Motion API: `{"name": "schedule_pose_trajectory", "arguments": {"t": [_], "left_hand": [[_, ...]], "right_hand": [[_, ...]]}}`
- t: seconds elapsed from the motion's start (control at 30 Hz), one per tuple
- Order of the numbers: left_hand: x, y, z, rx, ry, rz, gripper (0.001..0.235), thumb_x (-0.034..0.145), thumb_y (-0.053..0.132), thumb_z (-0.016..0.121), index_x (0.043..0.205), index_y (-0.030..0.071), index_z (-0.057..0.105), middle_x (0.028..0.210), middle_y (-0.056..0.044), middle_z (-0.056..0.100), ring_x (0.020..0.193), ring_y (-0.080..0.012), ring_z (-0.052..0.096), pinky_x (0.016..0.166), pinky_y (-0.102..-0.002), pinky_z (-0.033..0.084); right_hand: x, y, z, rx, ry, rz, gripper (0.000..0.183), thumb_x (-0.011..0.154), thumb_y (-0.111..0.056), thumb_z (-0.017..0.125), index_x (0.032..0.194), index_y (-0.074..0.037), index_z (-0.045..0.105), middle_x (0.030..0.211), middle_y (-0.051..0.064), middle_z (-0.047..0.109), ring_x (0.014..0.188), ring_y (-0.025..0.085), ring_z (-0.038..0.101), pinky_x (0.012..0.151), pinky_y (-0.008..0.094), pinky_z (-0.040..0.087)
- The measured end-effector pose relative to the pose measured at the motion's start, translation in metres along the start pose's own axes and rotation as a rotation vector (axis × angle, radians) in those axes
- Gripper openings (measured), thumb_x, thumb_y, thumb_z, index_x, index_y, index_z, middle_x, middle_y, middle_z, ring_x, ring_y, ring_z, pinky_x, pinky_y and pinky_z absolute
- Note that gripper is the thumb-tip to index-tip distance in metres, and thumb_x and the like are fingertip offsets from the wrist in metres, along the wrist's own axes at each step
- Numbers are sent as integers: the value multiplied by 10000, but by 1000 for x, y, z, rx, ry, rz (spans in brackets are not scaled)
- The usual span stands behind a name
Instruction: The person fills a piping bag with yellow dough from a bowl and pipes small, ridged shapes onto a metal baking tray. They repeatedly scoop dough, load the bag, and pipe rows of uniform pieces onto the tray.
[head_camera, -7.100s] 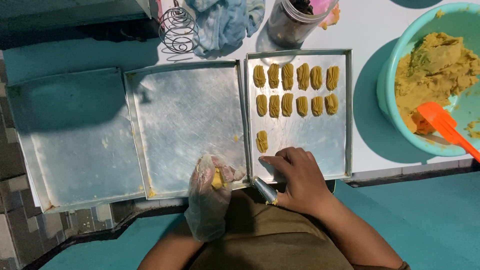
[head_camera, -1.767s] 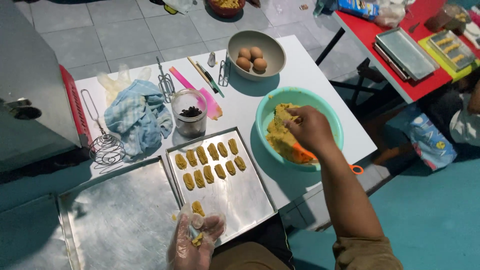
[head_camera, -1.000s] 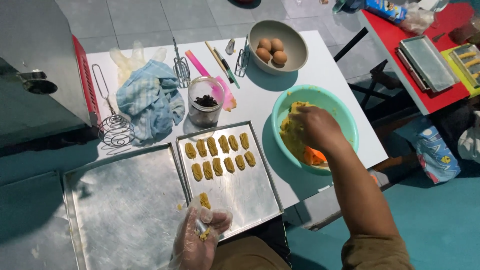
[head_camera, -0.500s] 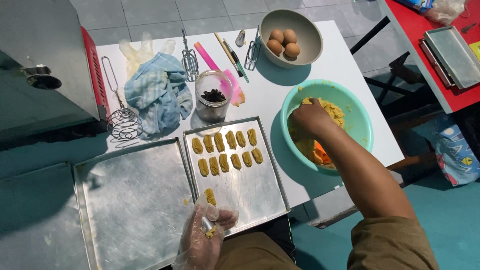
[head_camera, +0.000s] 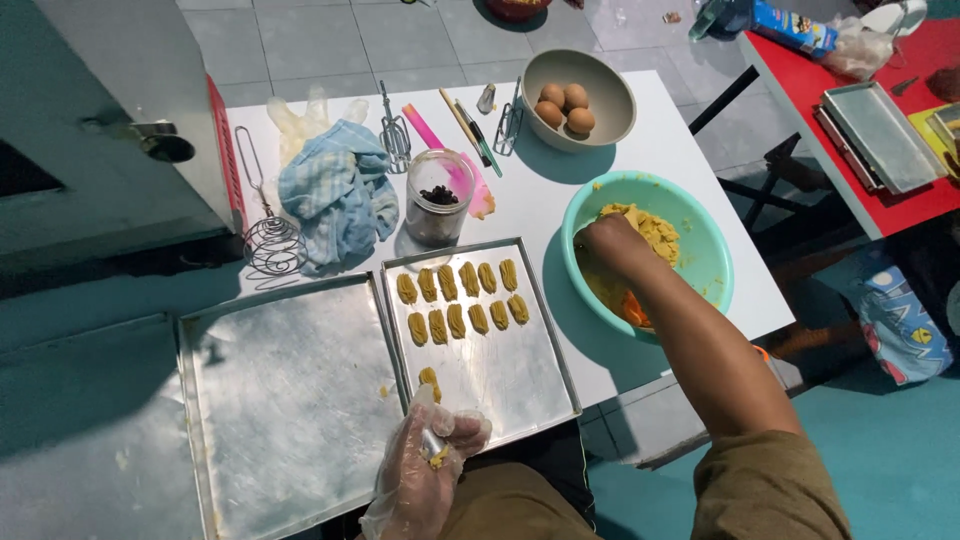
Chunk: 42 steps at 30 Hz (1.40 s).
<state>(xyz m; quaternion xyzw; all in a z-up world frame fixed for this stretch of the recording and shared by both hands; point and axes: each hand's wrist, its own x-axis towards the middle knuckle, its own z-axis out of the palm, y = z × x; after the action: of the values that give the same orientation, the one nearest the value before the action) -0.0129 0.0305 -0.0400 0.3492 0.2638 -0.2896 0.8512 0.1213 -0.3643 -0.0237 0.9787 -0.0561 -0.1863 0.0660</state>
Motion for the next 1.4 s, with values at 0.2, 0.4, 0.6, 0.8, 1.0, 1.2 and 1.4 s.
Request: {"name": "schedule_pose_trajectory", "arguments": {"t": [0.2,0.4,0.6,0.8,1.0,1.2,1.4], "left_hand": [[-6,9,1,63,133,-22,575,1004,340,480,917,-202,652,876,-416,716,791,-543,711,747,-492,559],[-4,7,-1,31,54,67,559,936,366,565,788,-165,660,814,-368,687,768,-485,667,775,-517,531],[6,-2,-4,11,59,79,403,966,326,577,776,-29,584,822,-297,671,778,-486,683,765,-542,549],[-1,8,8,91,24,8,499,899,406,554,789,-78,606,874,-388,730,850,-532,735,848,-584,577],[10,-7,13,137,88,-24,531,907,363,518,798,-142,643,855,-406,741,819,-565,744,846,-620,588],[24,-37,-32,715,-431,890,675,870,-169,558,1442,146,390,984,-235,748,836,-305,844,763,-396,767],[9,-27,-16,767,-397,921,694,770,-238,552,1363,109,450,956,-199,766,796,-270,845,770,-379,759]], "right_hand": [[-8,1,-30,130,-286,33,302,930,-47,602,1145,-178,767,1189,42,757,1086,277,701,896,435,561],[-12,10,-45,-105,-377,1,514,858,-138,709,1361,-228,647,1289,41,709,1137,293,699,924,428,576],[-5,25,-33,-486,-381,-100,637,808,-420,756,1387,-187,633,1460,-33,596,1616,219,211,1335,525,153],[14,45,-10,-463,-285,-172,688,817,-598,739,1413,-278,618,1456,-43,600,1465,229,423,1290,529,233],[20,31,-18,-338,-277,-140,357,859,-437,710,1076,-163,780,972,48,734,1055,262,602,945,367,514],[34,38,13,-237,-139,-90,299,798,-411,720,868,-129,791,839,46,717,933,271,633,762,398,549],[21,15,3,-317,-122,-42,292,757,-476,771,855,-207,830,830,3,766,989,227,683,1231,419,348]]}}
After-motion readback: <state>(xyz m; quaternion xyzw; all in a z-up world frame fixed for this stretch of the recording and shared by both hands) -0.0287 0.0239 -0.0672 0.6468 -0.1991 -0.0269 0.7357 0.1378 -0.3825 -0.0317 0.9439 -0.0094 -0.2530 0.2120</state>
